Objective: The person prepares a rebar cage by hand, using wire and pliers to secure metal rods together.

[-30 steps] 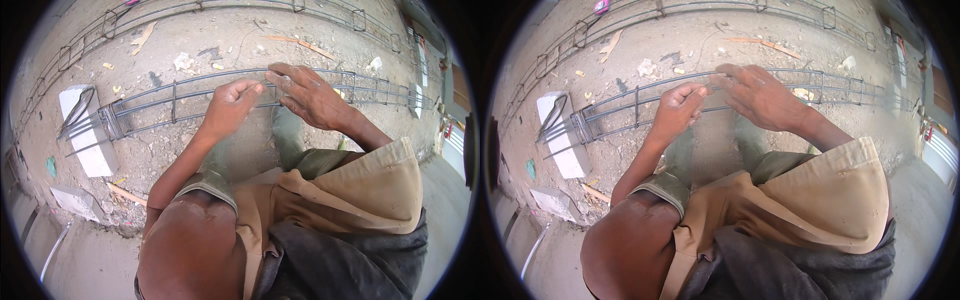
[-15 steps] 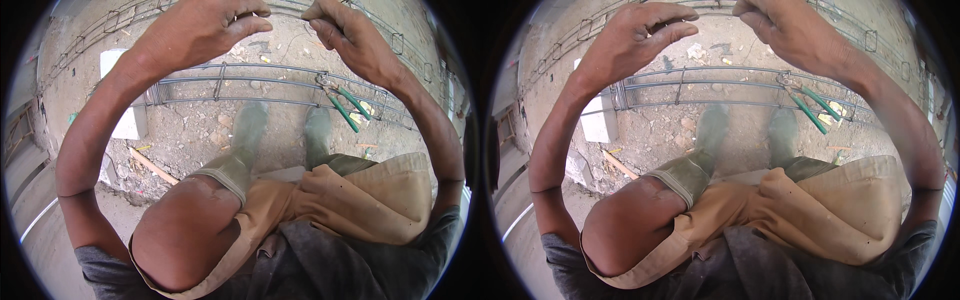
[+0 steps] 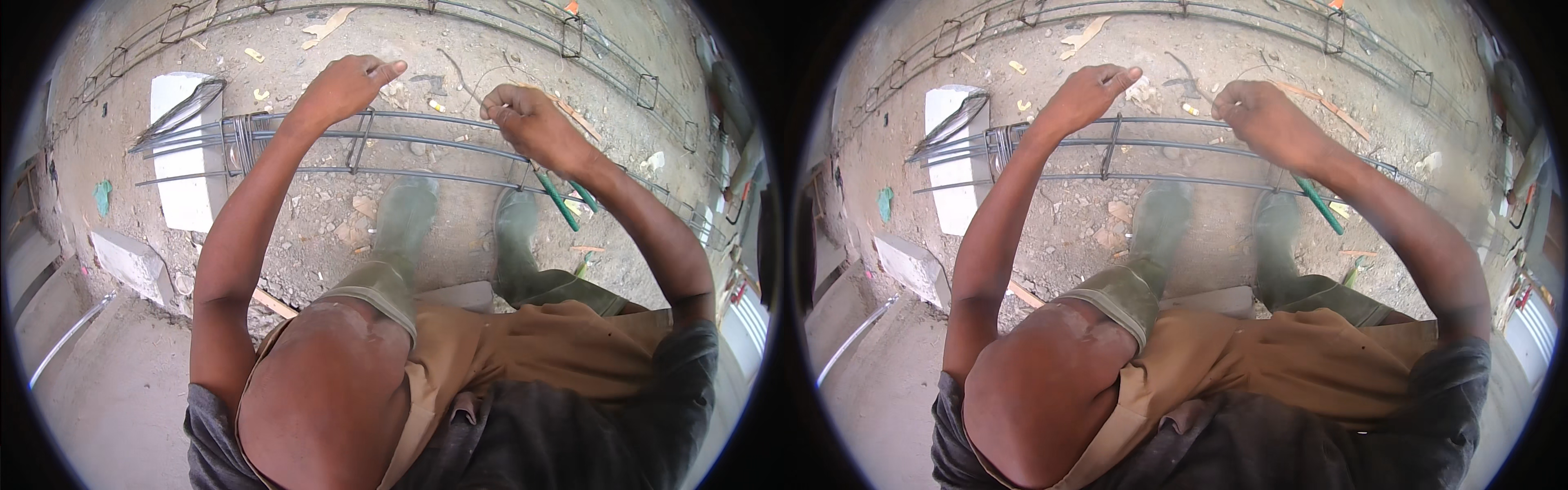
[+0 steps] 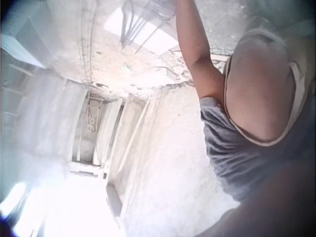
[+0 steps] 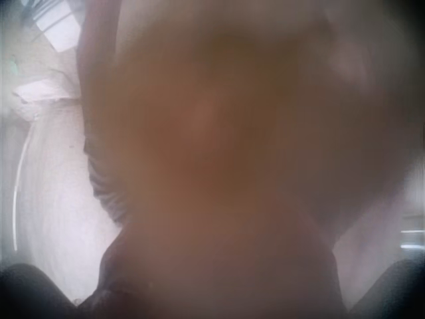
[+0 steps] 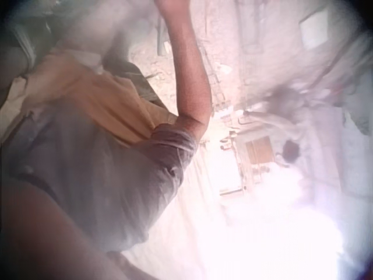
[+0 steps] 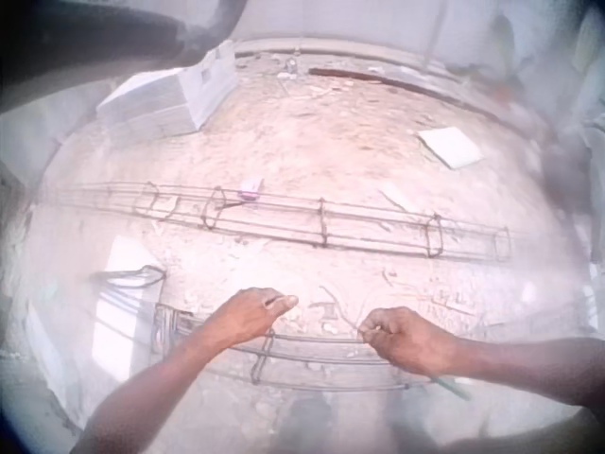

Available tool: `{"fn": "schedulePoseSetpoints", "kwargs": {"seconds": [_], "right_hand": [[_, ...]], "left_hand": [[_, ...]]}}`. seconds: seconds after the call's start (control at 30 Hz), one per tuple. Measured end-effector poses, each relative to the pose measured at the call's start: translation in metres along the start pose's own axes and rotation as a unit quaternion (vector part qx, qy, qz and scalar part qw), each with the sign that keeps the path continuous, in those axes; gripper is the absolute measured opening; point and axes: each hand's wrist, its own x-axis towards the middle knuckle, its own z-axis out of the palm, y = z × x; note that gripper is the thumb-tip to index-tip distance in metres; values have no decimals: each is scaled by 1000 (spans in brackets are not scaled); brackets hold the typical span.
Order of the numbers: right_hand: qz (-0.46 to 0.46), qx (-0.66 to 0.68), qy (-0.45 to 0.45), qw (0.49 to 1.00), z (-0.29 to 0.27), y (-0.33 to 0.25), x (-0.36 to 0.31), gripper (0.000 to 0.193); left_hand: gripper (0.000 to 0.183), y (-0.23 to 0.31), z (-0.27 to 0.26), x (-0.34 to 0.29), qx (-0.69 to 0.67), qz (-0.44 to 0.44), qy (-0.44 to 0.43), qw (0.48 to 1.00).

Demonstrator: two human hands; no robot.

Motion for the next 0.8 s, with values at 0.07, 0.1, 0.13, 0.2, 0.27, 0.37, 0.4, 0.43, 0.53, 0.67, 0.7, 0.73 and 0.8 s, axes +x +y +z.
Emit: {"fn": "schedulePoseSetpoints", "kwargs": {"seconds": [0.07,0.1,0.13,0.2,0.27,0.37,0.4,0.43,0.53,0.67,0.7,0.73,0.8], "right_hand": [[106,251,-143,952,34,9,0,16],[116,291,-157,937,55,14,-3,15],[128,333,-165,920,73,17,-7,14],[142,347,-202,905,103,16,-7,14],[153,352,-240,892,114,2,-5,14],[172,406,-267,857,119,-11,-1,14],[173,438,-268,840,119,-12,0,13],[174,468,-265,825,120,-15,1,13],[193,513,-242,801,126,-21,8,12],[245,556,-243,756,137,-32,12,11],[253,586,-245,730,142,-32,12,10],[259,615,-248,702,147,-32,13,9],[254,635,-251,685,156,-31,18,8]], "left_hand": [[75,-10,8,-4,34,-81,-110,990],[72,-11,11,-4,75,-98,-157,980],[70,-10,14,-2,115,-109,-205,966],[64,-21,18,-4,97,-125,-235,959],[58,-37,20,-11,25,-83,-188,978],[56,-50,20,-11,25,-76,-152,985],[56,-53,20,-12,27,-80,-154,984],[55,-55,20,-14,-2,-100,-154,983],[54,-58,21,-14,-8,-124,-145,982],[49,-58,17,-10,-2,-113,-170,979],[49,-58,15,-5,-2,-113,-169,979],[48,-59,12,2,8,-126,-224,966],[48,-61,9,6,18,-139,-276,951]]}}
